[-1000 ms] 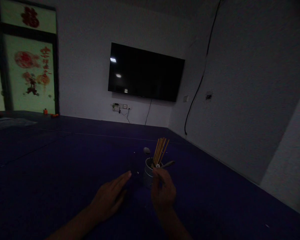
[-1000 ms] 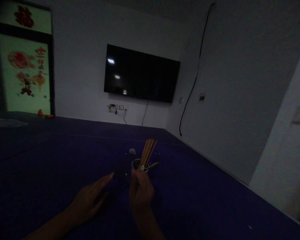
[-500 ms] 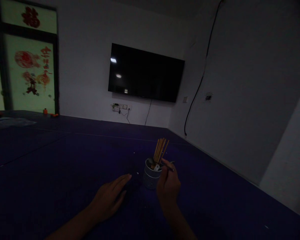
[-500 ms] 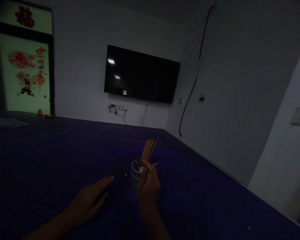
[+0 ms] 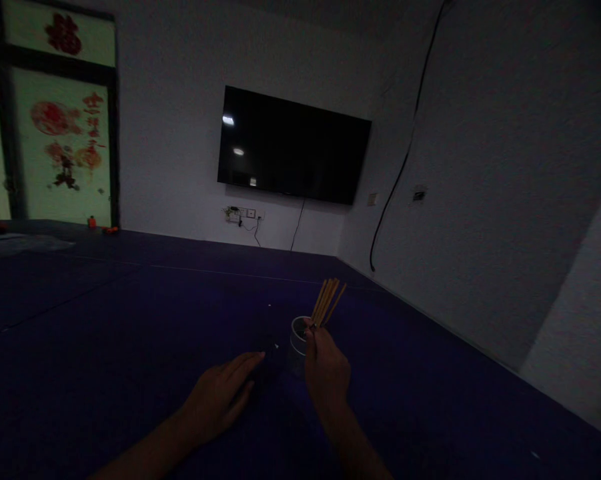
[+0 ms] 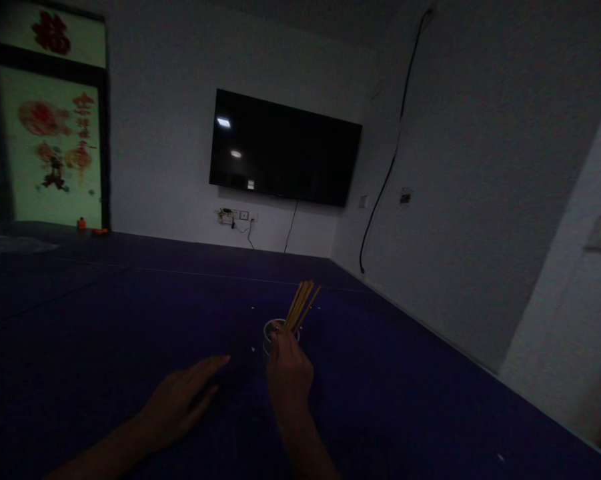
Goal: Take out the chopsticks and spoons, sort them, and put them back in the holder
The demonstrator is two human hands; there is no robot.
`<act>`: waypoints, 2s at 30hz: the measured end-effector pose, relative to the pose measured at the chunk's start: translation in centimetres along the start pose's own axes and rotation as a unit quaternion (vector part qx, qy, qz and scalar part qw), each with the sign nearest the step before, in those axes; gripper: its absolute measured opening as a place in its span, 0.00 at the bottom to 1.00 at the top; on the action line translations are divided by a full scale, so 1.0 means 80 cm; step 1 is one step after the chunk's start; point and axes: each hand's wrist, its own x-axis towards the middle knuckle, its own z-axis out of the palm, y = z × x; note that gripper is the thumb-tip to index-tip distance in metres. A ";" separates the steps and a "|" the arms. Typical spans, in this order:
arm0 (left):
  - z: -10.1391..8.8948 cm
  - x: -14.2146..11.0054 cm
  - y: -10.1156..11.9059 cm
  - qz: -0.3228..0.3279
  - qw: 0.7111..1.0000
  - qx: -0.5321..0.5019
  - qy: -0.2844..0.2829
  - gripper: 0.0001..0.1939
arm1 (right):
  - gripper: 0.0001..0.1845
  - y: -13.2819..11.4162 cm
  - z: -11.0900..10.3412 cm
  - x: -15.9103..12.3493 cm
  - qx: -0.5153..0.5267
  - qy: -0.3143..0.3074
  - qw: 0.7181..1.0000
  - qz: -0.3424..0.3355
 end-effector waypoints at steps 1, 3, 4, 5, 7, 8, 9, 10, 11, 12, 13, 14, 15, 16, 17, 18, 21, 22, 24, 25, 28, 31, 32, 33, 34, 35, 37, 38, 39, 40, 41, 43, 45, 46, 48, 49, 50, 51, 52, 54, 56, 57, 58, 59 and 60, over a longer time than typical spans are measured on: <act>0.001 0.000 0.000 0.000 1.000 0.000 -0.003 0.25 | 0.26 0.000 0.001 -0.001 -0.012 -0.004 1.000 0.002; 0.001 -0.001 -0.002 0.001 1.000 -0.001 -0.006 0.25 | 0.27 0.001 0.001 -0.002 -0.043 -0.013 0.999 0.006; 0.002 -0.002 -0.002 0.003 1.000 -0.002 -0.005 0.24 | 0.27 0.001 0.002 -0.003 -0.060 -0.017 0.998 0.008; 0.002 -0.002 -0.003 0.006 1.000 -0.004 -0.003 0.24 | 0.27 0.001 0.002 -0.003 -0.077 -0.022 0.997 0.009; 0.002 -0.002 -0.003 0.012 1.000 -0.006 0.001 0.25 | 0.27 0.000 0.002 -0.003 -0.109 -0.036 0.993 0.013; 0.002 -0.001 -0.002 0.013 1.000 -0.007 0.002 0.25 | 0.28 0.000 0.003 -0.003 -0.125 -0.044 0.991 0.016; 0.002 -0.001 -0.002 0.012 1.000 -0.007 0.001 0.25 | 0.28 0.000 0.003 -0.003 -0.141 -0.054 0.988 0.018; 0.002 -0.001 -0.001 0.010 1.000 -0.007 0.001 0.24 | 0.28 0.000 0.003 -0.003 -0.155 -0.064 0.986 0.021; 0.001 -0.001 0.000 0.008 1.000 -0.006 0.001 0.24 | 0.28 0.000 0.003 -0.003 -0.165 -0.075 0.983 0.021; 0.001 -0.001 0.000 0.006 1.000 -0.006 0.000 0.24 | 0.28 0.000 0.003 -0.003 -0.172 -0.082 0.982 0.020; 0.001 -0.001 0.001 0.004 1.000 -0.007 0.001 0.24 | 0.27 0.000 0.003 -0.003 -0.175 -0.086 0.981 0.019; 0.000 0.000 0.001 0.005 1.000 -0.007 0.002 0.23 | 0.27 0.001 0.003 -0.003 -0.178 -0.089 0.980 0.019; 0.000 0.000 0.001 0.005 1.000 -0.008 0.003 0.23 | 0.27 0.001 0.003 -0.003 -0.179 -0.090 0.979 0.019; 0.000 0.000 0.001 0.007 1.000 -0.010 0.003 0.23 | 0.26 0.001 0.003 -0.003 -0.181 -0.091 0.979 0.020; 0.000 0.000 0.001 0.008 1.000 -0.012 0.002 0.23 | 0.26 0.002 0.003 -0.004 -0.182 -0.092 0.979 0.020; 0.000 0.000 0.001 0.008 1.000 -0.012 0.000 0.23 | 0.26 0.002 0.003 -0.004 -0.181 -0.093 0.979 0.020; -0.001 0.001 0.000 0.009 1.000 -0.009 -0.004 0.22 | 0.24 0.001 0.005 -0.006 -0.176 -0.085 0.981 0.022; -0.001 0.000 0.000 0.009 1.000 -0.007 -0.005 0.22 | 0.24 0.001 0.005 -0.006 -0.173 -0.080 0.981 0.025; -0.001 0.000 -0.001 0.008 1.000 -0.003 -0.005 0.22 | 0.24 0.000 0.006 -0.007 -0.163 -0.062 0.984 0.031; -0.001 -0.001 -0.001 0.007 1.000 -0.001 -0.006 0.22 | 0.24 0.000 0.006 -0.008 -0.155 -0.047 0.986 0.035; 0.002 -0.001 -0.001 0.001 1.000 -0.004 -0.013 0.22 | 0.26 -0.002 0.004 -0.008 -0.109 0.033 0.993 0.041; 0.004 -0.002 0.000 -0.008 1.000 -0.007 -0.021 0.23 | 0.25 -0.008 0.003 -0.012 -0.030 0.089 0.996 -0.001; 0.004 -0.002 0.000 -0.010 1.000 -0.006 -0.021 0.23 | 0.23 -0.012 0.003 -0.015 0.001 0.080 0.996 -0.031; 0.004 -0.001 0.000 -0.010 1.000 -0.004 -0.019 0.23 | 0.21 -0.016 0.004 -0.018 0.032 0.053 0.996 -0.066; 0.004 -0.002 -0.001 -0.008 1.000 -0.004 -0.017 0.22 | 0.20 -0.020 0.005 -0.021 0.062 0.011 0.993 -0.102; 0.003 -0.002 -0.001 -0.008 1.000 -0.005 -0.016 0.21 | 0.20 -0.025 0.007 -0.025 0.086 -0.042 0.987 -0.129; 0.004 -0.002 -0.004 -0.009 1.000 -0.012 -0.014 0.17 | 0.21 -0.035 0.009 -0.032 0.112 -0.160 0.967 -0.163; 0.005 -0.002 -0.006 -0.010 1.000 -0.014 -0.014 0.16 | 0.21 -0.039 0.010 -0.034 0.109 -0.210 0.957 -0.168; 0.006 -0.002 -0.007 -0.009 1.000 -0.013 -0.013 0.16 | 0.20 -0.043 0.010 -0.036 0.100 -0.253 0.947 -0.169; 0.008 -0.003 -0.009 -0.006 1.000 -0.008 -0.009 0.19 | 0.19 -0.046 0.010 -0.037 0.087 -0.286 0.939 -0.167; 0.010 -0.003 -0.010 0.001 1.000 0.001 -0.002 0.21 | 0.19 -0.048 0.010 -0.037 0.074 -0.312 0.933 -0.163; 0.015 -0.004 -0.011 0.013 1.000 0.017 0.013 0.23 | 0.18 -0.050 0.010 -0.037 0.051 -0.342 0.925 -0.158; 0.019 -0.005 -0.010 0.017 0.999 0.025 0.022 0.22 | 0.18 -0.049 0.010 -0.036 0.033 -0.351 0.923 -0.157; 0.020 -0.006 -0.008 0.017 0.999 0.026 0.024 0.22 | 0.18 -0.048 0.010 -0.037 0.026 -0.351 0.922 -0.158; 0.021 -0.006 -0.005 0.016 0.999 0.025 0.026 0.21 | 0.18 -0.046 0.012 -0.038 0.024 -0.348 0.923 -0.162; 0.020 -0.007 -0.004 0.018 0.999 0.022 0.025 0.20 | 0.18 -0.045 0.013 -0.039 0.026 -0.344 0.924 -0.165; 0.020 -0.007 -0.003 0.020 0.999 0.018 0.024 0.19 | 0.18 -0.045 0.014 -0.041 0.029 -0.338 0.926 -0.168; 0.020 -0.006 -0.003 0.022 0.999 0.015 0.022 0.18 | 0.18 -0.044 0.015 -0.042 0.033 -0.329 0.928 -0.172; 0.019 -0.006 -0.003 0.024 0.999 0.013 0.021 0.17 | 0.19 -0.044 0.017 -0.043 0.040 -0.317 0.931 -0.179; 0.019 -0.005 -0.004 0.021 0.999 0.019 0.022 0.16 | 0.21 -0.044 0.019 -0.045 0.055 -0.278 0.940 -0.191; 0.018 -0.003 -0.006 0.017 0.999 0.028 0.020 0.15 | 0.22 -0.042 0.019 -0.044 0.073 -0.211 0.955 -0.198; 0.017 -0.002 -0.007 0.016 0.999 0.032 0.017 0.15 | 0.22 -0.041 0.018 -0.043 0.082 -0.162 0.964 -0.195; 0.016 -0.001 -0.007 0.014 0.999 0.036 0.012 0.15 | 0.21 -0.039 0.017 -0.041 0.089 -0.104 0.973 -0.186; 0.015 0.000 -0.007 0.013 0.999 0.037 0.007 0.15 | 0.19 -0.036 0.016 -0.039 0.091 -0.040 0.981 -0.169; 0.014 0.001 -0.006 0.011 0.999 0.038 0.004 0.15 | 0.16 -0.033 0.014 -0.036 0.089 0.026 0.985 -0.144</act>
